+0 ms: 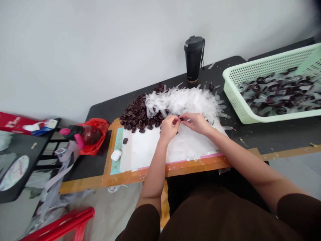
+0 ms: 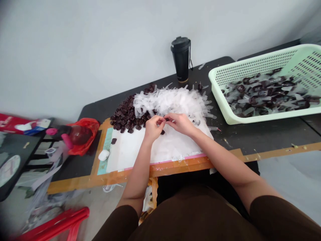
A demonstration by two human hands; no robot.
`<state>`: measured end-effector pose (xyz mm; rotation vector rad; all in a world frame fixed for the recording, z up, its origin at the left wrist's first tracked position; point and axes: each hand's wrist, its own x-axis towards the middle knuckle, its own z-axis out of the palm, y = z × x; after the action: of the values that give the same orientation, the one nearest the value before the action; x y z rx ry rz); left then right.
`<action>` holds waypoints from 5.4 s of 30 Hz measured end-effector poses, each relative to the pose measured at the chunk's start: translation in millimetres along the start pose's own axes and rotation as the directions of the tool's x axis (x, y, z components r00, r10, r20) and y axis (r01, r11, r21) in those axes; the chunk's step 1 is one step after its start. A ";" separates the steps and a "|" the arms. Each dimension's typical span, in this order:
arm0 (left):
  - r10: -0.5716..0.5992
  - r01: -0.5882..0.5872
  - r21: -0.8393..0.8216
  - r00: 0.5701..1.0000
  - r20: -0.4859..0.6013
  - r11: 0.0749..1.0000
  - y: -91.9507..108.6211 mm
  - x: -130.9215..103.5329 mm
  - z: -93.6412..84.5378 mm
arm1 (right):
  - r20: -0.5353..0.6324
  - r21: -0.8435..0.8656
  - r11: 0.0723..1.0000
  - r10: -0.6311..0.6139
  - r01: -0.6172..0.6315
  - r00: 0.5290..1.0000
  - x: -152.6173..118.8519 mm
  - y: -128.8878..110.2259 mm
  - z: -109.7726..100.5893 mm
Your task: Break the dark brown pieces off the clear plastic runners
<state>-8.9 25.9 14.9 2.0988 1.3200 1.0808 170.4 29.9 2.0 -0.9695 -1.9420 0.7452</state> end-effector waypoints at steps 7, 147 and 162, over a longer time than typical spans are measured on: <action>-0.053 0.052 -0.020 0.998 -0.043 0.998 0.1 -0.4 4.2 | 0.016 -0.014 0.999 -0.034 0.034 0.999 -0.3 0.4 -0.9; -0.363 0.331 -0.807 0.919 0.157 0.489 4.5 3.4 24.2 | 0.237 0.793 0.366 0.550 -0.487 0.801 9.6 -15.8 -8.0; -0.275 0.188 -0.553 0.958 -0.078 0.812 7.7 2.8 14.5 | -0.059 0.638 0.703 0.451 -0.314 0.890 8.4 -17.2 2.4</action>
<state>7.6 25.6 12.6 1.4207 1.1267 1.3378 159.2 27.5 17.5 -0.9884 -1.1685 1.3562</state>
